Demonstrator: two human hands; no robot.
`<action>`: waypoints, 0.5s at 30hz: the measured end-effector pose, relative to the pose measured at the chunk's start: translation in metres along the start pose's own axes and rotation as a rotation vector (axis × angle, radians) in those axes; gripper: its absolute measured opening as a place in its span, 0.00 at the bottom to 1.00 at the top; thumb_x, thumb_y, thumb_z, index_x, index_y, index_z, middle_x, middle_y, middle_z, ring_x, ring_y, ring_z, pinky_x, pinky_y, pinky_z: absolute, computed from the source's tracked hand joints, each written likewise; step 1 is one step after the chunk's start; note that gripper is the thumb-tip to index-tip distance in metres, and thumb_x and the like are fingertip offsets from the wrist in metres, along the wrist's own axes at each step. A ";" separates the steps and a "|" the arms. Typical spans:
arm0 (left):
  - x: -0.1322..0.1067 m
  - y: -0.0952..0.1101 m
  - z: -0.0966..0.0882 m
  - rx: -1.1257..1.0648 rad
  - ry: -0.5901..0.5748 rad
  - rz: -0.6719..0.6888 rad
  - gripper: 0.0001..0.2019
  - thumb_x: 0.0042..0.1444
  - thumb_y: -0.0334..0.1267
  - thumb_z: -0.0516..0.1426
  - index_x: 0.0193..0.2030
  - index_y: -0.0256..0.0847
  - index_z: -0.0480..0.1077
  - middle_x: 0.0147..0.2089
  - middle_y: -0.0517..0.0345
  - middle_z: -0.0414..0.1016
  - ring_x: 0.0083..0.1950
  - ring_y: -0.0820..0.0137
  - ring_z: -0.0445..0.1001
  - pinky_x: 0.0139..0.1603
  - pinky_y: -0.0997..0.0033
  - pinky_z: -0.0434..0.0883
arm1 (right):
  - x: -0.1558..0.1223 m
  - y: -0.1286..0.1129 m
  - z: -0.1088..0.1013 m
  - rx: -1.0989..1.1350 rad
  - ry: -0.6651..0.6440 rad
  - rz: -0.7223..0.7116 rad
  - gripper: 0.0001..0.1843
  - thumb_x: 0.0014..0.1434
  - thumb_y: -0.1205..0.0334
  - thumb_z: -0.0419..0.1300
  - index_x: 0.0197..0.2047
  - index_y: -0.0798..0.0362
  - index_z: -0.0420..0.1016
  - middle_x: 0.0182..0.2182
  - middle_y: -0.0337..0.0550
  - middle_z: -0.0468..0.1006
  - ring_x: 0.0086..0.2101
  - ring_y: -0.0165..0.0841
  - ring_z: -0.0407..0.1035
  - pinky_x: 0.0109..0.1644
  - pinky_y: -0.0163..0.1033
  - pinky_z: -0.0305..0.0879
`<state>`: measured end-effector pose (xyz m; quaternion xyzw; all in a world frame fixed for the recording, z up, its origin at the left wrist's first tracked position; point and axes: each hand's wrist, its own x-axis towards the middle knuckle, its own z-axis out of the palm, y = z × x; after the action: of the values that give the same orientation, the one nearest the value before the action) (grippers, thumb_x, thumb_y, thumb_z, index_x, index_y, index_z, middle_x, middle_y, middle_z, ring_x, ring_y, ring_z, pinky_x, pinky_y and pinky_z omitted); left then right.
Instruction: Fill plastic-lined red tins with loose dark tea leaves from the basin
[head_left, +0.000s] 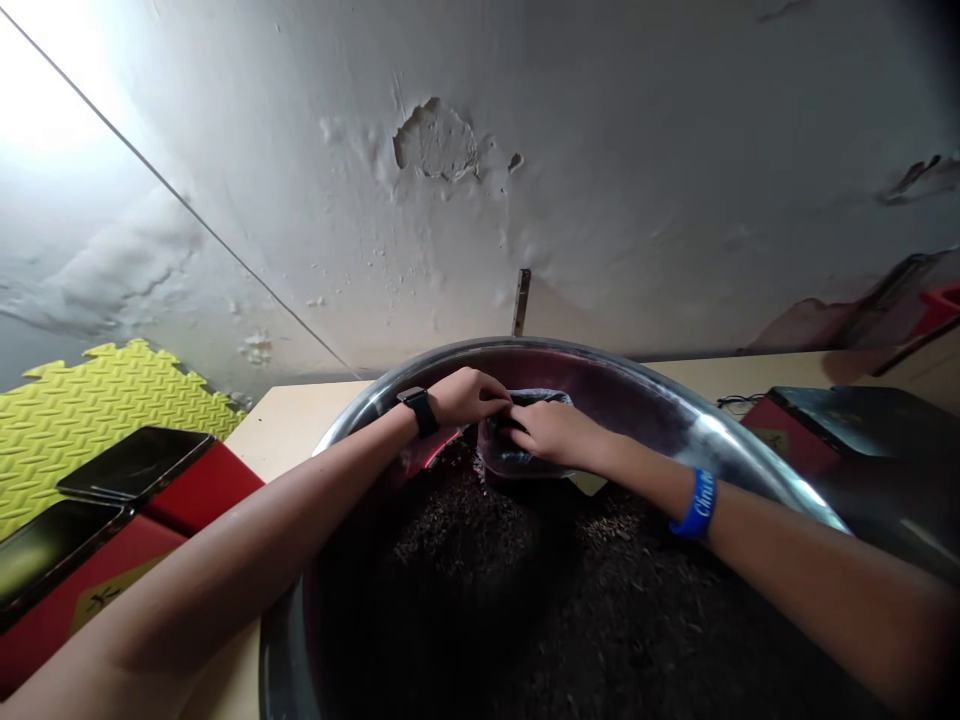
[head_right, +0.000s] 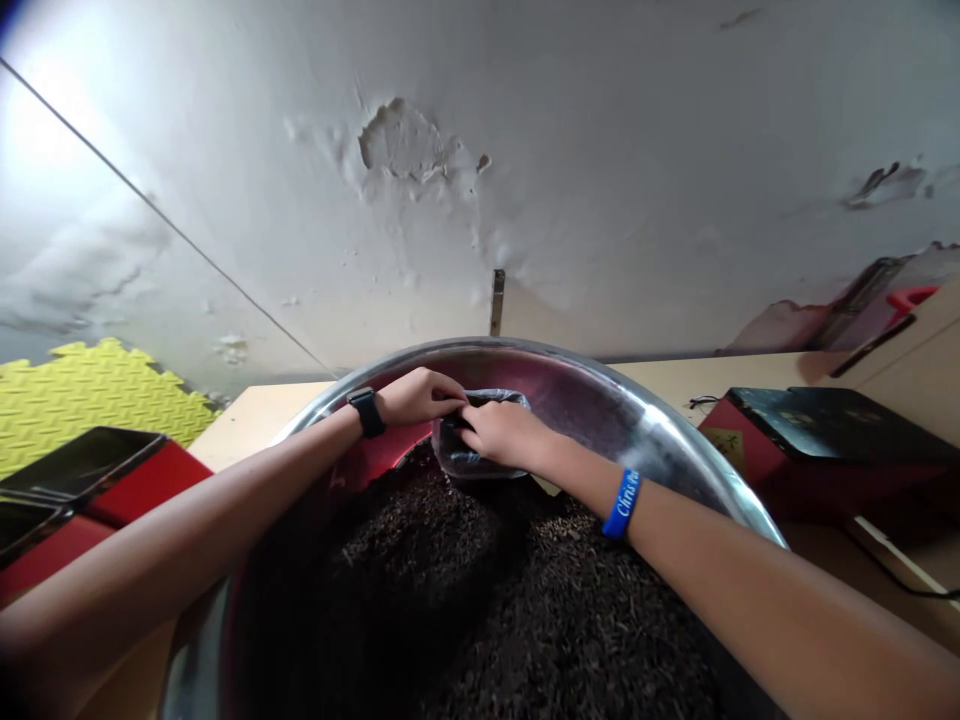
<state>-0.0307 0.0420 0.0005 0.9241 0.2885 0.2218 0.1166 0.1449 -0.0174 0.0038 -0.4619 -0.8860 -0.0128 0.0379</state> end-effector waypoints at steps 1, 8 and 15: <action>0.000 0.001 -0.001 0.027 -0.001 0.011 0.11 0.53 0.40 0.52 0.37 0.42 0.74 0.34 0.59 0.76 0.33 0.74 0.72 0.37 0.75 0.67 | 0.003 0.004 0.006 -0.009 -0.013 0.016 0.23 0.60 0.50 0.41 0.44 0.54 0.69 0.34 0.52 0.75 0.32 0.39 0.69 0.31 0.38 0.55; -0.001 0.005 0.000 0.068 0.003 0.065 0.11 0.53 0.38 0.52 0.38 0.42 0.74 0.35 0.59 0.76 0.34 0.74 0.71 0.37 0.76 0.66 | 0.007 0.011 0.017 0.005 -0.012 -0.031 0.21 0.59 0.51 0.43 0.43 0.51 0.72 0.36 0.50 0.76 0.34 0.39 0.70 0.32 0.37 0.56; -0.001 0.007 -0.001 0.072 -0.014 0.038 0.12 0.54 0.37 0.51 0.39 0.40 0.73 0.38 0.58 0.75 0.37 0.73 0.71 0.40 0.76 0.66 | 0.003 -0.001 0.012 -0.003 0.181 -0.173 0.14 0.59 0.61 0.47 0.38 0.56 0.72 0.35 0.49 0.74 0.36 0.35 0.67 0.39 0.38 0.58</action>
<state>-0.0284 0.0360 0.0037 0.9345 0.2780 0.2072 0.0809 0.1418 -0.0147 -0.0076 -0.3807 -0.9155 -0.0593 0.1158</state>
